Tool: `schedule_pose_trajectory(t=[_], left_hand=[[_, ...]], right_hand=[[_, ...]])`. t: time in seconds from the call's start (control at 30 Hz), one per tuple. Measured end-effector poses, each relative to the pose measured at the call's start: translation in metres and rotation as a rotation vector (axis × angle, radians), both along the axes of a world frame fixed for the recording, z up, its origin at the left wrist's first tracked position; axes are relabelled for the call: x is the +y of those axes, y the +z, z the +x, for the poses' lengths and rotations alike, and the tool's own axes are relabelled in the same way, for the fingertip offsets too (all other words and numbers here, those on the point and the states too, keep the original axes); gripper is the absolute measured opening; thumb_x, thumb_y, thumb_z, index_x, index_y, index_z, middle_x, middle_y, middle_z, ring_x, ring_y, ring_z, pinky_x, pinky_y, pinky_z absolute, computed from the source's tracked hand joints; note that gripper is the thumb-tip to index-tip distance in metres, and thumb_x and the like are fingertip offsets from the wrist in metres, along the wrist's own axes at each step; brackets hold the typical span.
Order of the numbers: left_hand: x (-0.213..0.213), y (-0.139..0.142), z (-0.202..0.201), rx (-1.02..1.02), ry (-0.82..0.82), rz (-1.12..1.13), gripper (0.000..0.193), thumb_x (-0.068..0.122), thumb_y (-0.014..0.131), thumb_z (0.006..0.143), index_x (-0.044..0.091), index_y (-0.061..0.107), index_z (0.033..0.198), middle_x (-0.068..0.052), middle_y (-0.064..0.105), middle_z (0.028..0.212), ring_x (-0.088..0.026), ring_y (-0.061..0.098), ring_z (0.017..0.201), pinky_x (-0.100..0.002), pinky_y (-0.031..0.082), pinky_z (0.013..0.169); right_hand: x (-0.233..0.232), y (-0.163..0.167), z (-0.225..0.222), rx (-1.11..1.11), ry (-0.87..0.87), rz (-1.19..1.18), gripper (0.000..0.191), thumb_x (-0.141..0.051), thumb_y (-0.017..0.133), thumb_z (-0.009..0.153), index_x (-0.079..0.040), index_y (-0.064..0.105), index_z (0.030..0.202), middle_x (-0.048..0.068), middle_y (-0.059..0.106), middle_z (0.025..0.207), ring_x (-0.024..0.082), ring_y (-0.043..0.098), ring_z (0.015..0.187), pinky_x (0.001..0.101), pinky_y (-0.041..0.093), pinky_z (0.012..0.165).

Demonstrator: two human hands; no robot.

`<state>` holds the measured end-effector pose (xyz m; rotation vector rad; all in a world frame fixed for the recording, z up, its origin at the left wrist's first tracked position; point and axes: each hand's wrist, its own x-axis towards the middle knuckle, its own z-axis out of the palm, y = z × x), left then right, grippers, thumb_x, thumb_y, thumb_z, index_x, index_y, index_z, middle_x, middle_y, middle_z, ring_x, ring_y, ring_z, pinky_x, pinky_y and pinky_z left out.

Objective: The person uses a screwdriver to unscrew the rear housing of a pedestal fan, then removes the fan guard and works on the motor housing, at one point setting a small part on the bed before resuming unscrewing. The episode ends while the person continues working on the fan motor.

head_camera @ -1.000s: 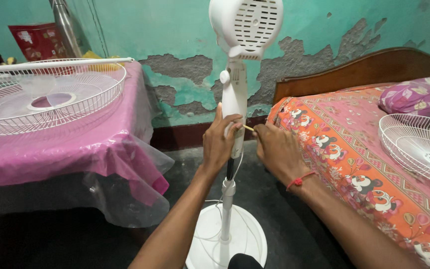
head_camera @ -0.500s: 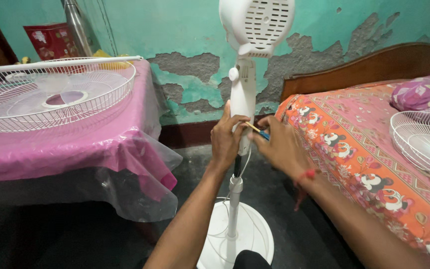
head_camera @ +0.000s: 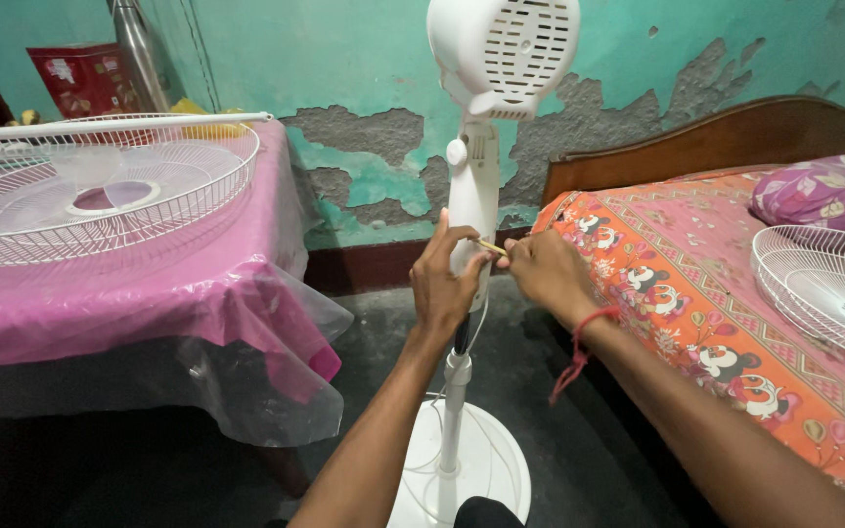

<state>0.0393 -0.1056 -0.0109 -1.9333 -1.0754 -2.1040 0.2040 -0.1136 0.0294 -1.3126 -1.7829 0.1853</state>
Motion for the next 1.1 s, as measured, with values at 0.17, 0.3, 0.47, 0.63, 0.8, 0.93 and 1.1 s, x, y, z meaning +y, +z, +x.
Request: schedule_pose_trajectory(t=[0.17,0.3,0.47,0.63,0.8,0.93,1.1], left_hand=[[0.0,0.0,-0.004,0.047,-0.07,-0.026,0.024,0.013,0.082,0.083,0.018,0.074,0.104,-0.027,0.054,0.145,-0.04,0.071,0.108,-0.042,0.061,0.078],[0.001,0.001,-0.007,0.102,-0.059,0.027,0.021,0.01,0.075,0.088,0.017,0.072,0.108,-0.027,0.055,0.146,-0.04,0.072,0.105,-0.043,0.061,0.077],[0.0,0.0,-0.006,0.143,0.005,0.047,0.02,0.009,0.074,0.089,0.016,0.072,0.107,-0.028,0.056,0.145,-0.041,0.072,0.101,-0.045,0.06,0.077],[-0.004,0.001,-0.003,0.154,0.019,0.027,0.018,0.016,0.072,0.092,0.017,0.072,0.11,-0.029,0.054,0.146,-0.04,0.074,0.098,-0.043,0.061,0.074],[-0.01,0.002,-0.002,0.141,0.002,-0.035,0.021,0.025,0.07,0.094,0.014,0.067,0.112,-0.032,0.05,0.147,-0.043,0.072,0.095,-0.044,0.06,0.068],[-0.006,0.001,0.001,0.122,0.042,-0.029,0.009,0.025,0.07,0.097,0.02,0.069,0.105,-0.028,0.053,0.148,-0.041,0.074,0.096,-0.044,0.06,0.069],[0.001,-0.004,0.004,0.11,0.082,0.038,0.013,0.021,0.069,0.094,0.021,0.068,0.106,-0.026,0.054,0.149,-0.04,0.074,0.1,-0.045,0.06,0.076]], right_hand=[[0.012,0.003,0.013,0.514,0.224,-0.599,0.042,-0.036,0.054,0.105,0.0,0.075,0.097,0.001,0.051,0.061,0.011,0.035,0.045,0.0312,0.025,0.04],[-0.01,0.014,0.011,0.383,0.159,-0.477,0.043,-0.041,0.062,0.096,0.0,0.071,0.101,0.004,0.062,0.064,0.012,0.046,0.048,0.0309,0.034,0.042],[-0.06,0.014,0.011,-0.4,0.012,0.398,0.024,-0.02,0.074,0.081,-0.004,0.071,0.098,0.015,0.073,0.084,0.035,0.072,0.076,0.047,0.055,0.068],[-0.066,0.009,0.0,-0.502,-0.11,0.333,0.019,-0.016,0.066,0.093,0.003,0.068,0.097,0.021,0.072,0.088,0.041,0.069,0.076,0.0517,0.053,0.067],[-0.034,0.001,-0.001,-0.179,-0.172,0.109,0.03,-0.024,0.062,0.096,0.0,0.073,0.08,0.02,0.07,0.07,0.037,0.069,0.067,0.0508,0.053,0.066],[-0.004,0.004,0.012,0.045,0.04,-0.09,0.055,-0.031,0.059,0.101,0.001,0.069,0.058,0.012,0.072,0.059,0.029,0.07,0.059,0.0387,0.055,0.076],[-0.021,0.003,0.017,-0.204,0.007,0.015,0.043,-0.035,0.064,0.095,0.002,0.074,0.075,0.022,0.068,0.061,0.034,0.069,0.058,0.041,0.056,0.066]])
